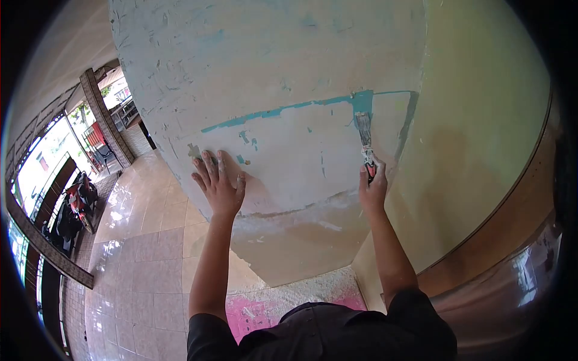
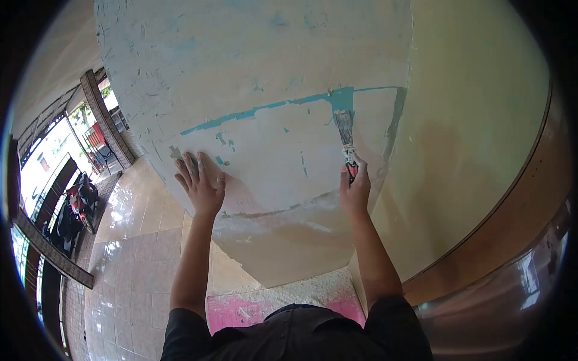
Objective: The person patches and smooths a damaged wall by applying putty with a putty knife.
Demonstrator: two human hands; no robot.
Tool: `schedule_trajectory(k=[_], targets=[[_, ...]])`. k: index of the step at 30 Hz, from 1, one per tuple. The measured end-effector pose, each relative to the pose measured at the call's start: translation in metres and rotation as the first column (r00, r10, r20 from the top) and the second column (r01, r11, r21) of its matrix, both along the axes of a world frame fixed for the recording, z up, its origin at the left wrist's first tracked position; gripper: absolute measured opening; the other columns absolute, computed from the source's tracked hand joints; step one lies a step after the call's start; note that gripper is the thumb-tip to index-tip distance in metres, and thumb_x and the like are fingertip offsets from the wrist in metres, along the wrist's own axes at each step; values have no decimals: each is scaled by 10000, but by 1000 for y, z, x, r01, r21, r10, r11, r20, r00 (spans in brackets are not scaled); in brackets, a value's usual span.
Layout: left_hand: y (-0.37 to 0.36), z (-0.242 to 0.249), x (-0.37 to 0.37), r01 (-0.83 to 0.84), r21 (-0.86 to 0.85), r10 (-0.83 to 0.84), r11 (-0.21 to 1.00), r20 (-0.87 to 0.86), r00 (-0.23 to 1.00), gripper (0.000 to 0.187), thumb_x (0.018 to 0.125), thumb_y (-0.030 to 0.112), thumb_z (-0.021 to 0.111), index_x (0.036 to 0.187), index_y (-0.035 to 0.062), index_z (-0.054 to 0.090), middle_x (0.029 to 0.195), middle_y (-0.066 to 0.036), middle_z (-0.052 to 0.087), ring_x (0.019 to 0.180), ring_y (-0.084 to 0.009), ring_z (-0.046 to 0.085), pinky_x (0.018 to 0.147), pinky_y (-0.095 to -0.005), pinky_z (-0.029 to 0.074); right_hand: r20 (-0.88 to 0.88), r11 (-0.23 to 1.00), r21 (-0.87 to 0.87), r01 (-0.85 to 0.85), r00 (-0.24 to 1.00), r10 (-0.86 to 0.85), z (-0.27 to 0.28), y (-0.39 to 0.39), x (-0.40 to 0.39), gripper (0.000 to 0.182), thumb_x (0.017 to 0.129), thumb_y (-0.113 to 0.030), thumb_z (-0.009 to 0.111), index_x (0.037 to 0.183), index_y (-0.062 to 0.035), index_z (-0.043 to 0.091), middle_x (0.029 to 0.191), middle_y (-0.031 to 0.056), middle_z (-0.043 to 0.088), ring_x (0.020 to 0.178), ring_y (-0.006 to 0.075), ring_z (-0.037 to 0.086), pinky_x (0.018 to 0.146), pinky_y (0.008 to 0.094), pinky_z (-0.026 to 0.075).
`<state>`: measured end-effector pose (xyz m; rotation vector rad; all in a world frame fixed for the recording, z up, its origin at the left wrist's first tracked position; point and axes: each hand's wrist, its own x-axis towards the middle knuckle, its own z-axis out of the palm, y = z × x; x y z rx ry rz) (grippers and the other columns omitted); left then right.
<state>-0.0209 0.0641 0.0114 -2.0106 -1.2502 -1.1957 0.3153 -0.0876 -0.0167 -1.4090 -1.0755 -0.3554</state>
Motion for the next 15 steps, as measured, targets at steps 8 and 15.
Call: schedule_trajectory(k=[8, 15], targets=[[-8, -2, 5, -8, -27, 9, 1000, 11, 1000, 809, 882, 464, 556, 1510, 77, 226, 1574, -233, 82, 1449, -449, -13, 1109, -645, 31, -44, 990, -132, -42, 998, 36, 30, -5, 10, 380, 928, -136, 562, 1260, 21, 465, 1063, 232, 609, 971, 354, 616, 856, 392, 473], [-10, 0, 9, -23, -38, 24, 999, 20, 1000, 835, 880, 476, 567, 1513, 68, 205, 1575, -236, 63, 1448, -450, -32, 1109, -646, 30, 7, 1000, 16, -19, 1000, 19, 32, -9, 13, 386, 915, -134, 575, 1261, 7, 478, 1061, 224, 620, 949, 338, 628, 844, 383, 484]])
